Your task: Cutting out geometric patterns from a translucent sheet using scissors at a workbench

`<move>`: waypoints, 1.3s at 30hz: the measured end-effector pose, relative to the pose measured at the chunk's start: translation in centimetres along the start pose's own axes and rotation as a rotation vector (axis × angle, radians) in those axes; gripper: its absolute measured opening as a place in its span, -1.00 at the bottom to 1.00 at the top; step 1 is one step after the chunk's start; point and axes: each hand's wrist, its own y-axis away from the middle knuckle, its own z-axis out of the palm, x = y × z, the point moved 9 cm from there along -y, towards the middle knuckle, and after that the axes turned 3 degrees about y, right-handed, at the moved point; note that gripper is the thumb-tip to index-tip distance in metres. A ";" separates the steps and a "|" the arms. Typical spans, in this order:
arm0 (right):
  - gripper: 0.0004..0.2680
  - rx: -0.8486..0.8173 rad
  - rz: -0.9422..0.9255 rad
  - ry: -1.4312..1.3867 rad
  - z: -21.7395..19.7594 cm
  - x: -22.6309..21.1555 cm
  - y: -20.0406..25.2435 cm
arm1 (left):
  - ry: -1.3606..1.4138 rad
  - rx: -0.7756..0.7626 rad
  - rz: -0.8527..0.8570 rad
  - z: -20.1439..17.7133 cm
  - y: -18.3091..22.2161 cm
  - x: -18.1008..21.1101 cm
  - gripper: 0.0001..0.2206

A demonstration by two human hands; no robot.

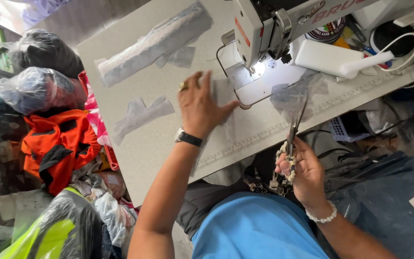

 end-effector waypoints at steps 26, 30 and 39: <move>-0.42 -0.245 0.352 0.120 7.3 -0.1 1.3 | 0.803 0.130 0.217 -12.6 0.8 -2.6 -0.68; -0.47 -0.385 0.312 0.040 9.5 -1.4 1.5 | 0.940 0.300 0.144 -14.1 1.4 -4.6 -0.62; -0.47 -0.610 0.282 0.030 14.8 -2.0 1.1 | 1.470 0.488 -0.306 -11.6 3.5 -5.4 -0.74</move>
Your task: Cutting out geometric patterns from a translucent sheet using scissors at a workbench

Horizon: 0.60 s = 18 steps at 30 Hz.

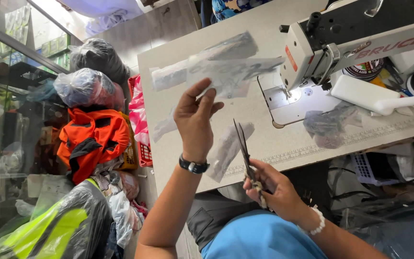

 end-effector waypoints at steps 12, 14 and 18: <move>-0.45 0.093 -0.294 -0.010 -0.8 -4.2 -3.7 | -0.286 -0.019 0.324 2.7 4.9 1.4 -0.77; -0.46 0.099 -0.299 -0.007 -0.9 -4.3 -3.8 | -0.285 -0.018 0.304 2.6 5.2 0.7 -0.76; -0.46 0.095 -0.340 -0.023 -0.7 -4.5 -3.7 | -0.276 -0.017 0.317 2.7 5.5 0.7 -0.76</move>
